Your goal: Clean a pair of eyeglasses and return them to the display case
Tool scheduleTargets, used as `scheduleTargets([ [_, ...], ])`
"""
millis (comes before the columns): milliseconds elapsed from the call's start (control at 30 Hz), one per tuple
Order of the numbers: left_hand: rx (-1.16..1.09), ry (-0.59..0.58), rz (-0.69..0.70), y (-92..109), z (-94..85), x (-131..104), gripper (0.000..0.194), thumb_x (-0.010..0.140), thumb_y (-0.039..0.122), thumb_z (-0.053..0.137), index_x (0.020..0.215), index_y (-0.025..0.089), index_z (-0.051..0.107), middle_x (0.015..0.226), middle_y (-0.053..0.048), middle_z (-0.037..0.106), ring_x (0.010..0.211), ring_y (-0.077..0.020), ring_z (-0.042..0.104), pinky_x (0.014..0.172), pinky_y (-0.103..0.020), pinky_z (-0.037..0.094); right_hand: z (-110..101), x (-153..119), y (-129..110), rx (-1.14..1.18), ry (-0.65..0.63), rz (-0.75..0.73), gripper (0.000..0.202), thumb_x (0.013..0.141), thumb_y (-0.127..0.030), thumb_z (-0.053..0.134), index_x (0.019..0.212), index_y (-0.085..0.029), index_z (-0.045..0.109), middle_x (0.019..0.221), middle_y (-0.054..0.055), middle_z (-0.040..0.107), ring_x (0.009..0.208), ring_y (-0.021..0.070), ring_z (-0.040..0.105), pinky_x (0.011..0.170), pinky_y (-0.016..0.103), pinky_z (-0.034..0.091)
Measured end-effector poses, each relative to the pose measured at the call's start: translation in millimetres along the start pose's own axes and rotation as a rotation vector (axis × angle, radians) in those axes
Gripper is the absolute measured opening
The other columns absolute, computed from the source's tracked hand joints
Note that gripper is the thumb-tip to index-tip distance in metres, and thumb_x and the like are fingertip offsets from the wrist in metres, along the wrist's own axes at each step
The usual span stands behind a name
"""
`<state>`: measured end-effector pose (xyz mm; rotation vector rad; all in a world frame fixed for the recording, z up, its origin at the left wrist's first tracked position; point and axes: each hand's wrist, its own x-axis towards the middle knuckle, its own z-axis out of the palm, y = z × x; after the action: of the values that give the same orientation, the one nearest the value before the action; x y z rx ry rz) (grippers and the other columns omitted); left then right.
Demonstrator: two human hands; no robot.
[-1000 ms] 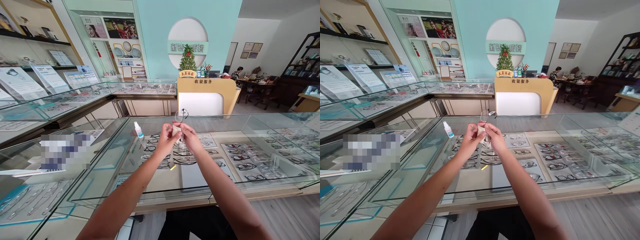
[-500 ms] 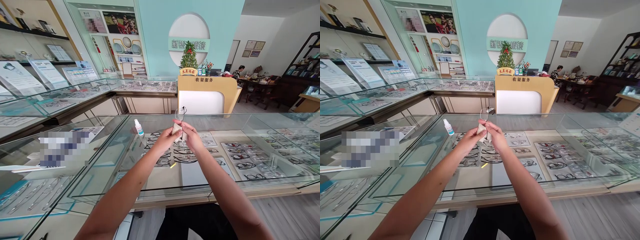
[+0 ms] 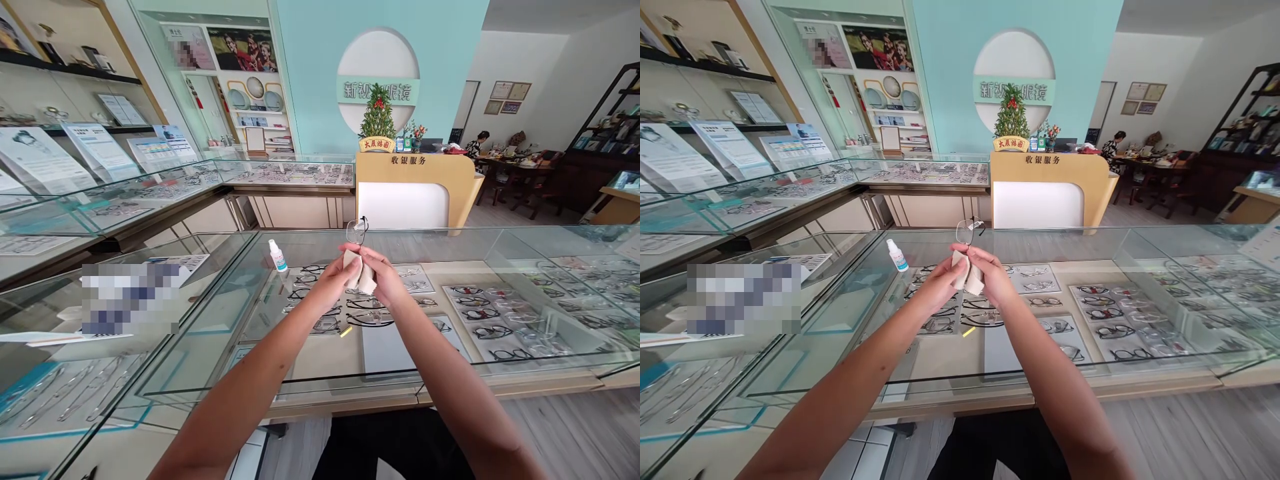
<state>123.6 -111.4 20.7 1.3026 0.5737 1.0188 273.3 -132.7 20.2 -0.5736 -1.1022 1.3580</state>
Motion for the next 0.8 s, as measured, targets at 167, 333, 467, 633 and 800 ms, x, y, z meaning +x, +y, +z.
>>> scheduleTargets([
  [167,0.006,0.040,0.032,0.4,1.9,-0.2,0.077,0.066,0.083,0.100,0.096,0.018,0.072,0.081,0.001,0.059,0.076,-0.0141,0.051,0.069,-0.028,0.041,-1.4,-0.2,1.5,0.006,-0.014,0.003,0.046,0.085,-0.063,0.089,0.116,-0.029,0.091,0.142,0.006,0.082,0.124,0.0313,0.072,0.097,0.039,0.058],
  [333,0.026,0.076,0.060,2.9,6.2,-2.3,0.077,0.064,0.082,0.101,0.097,0.018,0.072,0.078,0.003,0.059,0.073,-0.0131,0.050,0.067,-0.028,0.040,0.2,-1.3,2.5,0.012,-0.042,-0.005,0.044,0.091,-0.062,0.087,0.122,-0.031,0.091,0.142,0.004,0.081,0.120,0.0284,0.072,0.096,0.036,0.057],
  [467,0.031,0.186,0.107,3.6,7.8,-1.4,0.083,0.059,0.085,0.100,0.097,0.017,0.073,0.080,0.002,0.064,0.075,-0.0137,0.054,0.069,-0.028,0.043,3.6,-0.9,3.4,-0.015,-0.013,-0.038,0.051,0.090,-0.066,0.088,0.128,-0.032,0.090,0.147,0.003,0.080,0.128,0.0294,0.071,0.101,0.037,0.056],
  [633,0.014,0.207,0.141,1.8,5.2,1.4,0.077,0.065,0.080,0.099,0.097,0.017,0.072,0.083,0.001,0.066,0.076,-0.0139,0.056,0.070,-0.028,0.045,6.6,-0.1,5.0,-0.033,0.009,-0.074,0.050,0.089,-0.068,0.090,0.127,-0.035,0.090,0.147,0.001,0.080,0.139,0.0292,0.068,0.109,0.037,0.055],
  [800,0.002,0.228,0.158,-1.0,3.8,2.5,0.075,0.068,0.077,0.099,0.104,0.017,0.073,0.087,0.000,0.068,0.078,-0.0149,0.057,0.070,-0.028,0.047,6.8,0.3,4.7,-0.071,0.023,-0.107,0.052,0.087,-0.069,0.092,0.126,-0.035,0.089,0.146,0.002,0.081,0.137,0.0293,0.070,0.111,0.040,0.056],
])
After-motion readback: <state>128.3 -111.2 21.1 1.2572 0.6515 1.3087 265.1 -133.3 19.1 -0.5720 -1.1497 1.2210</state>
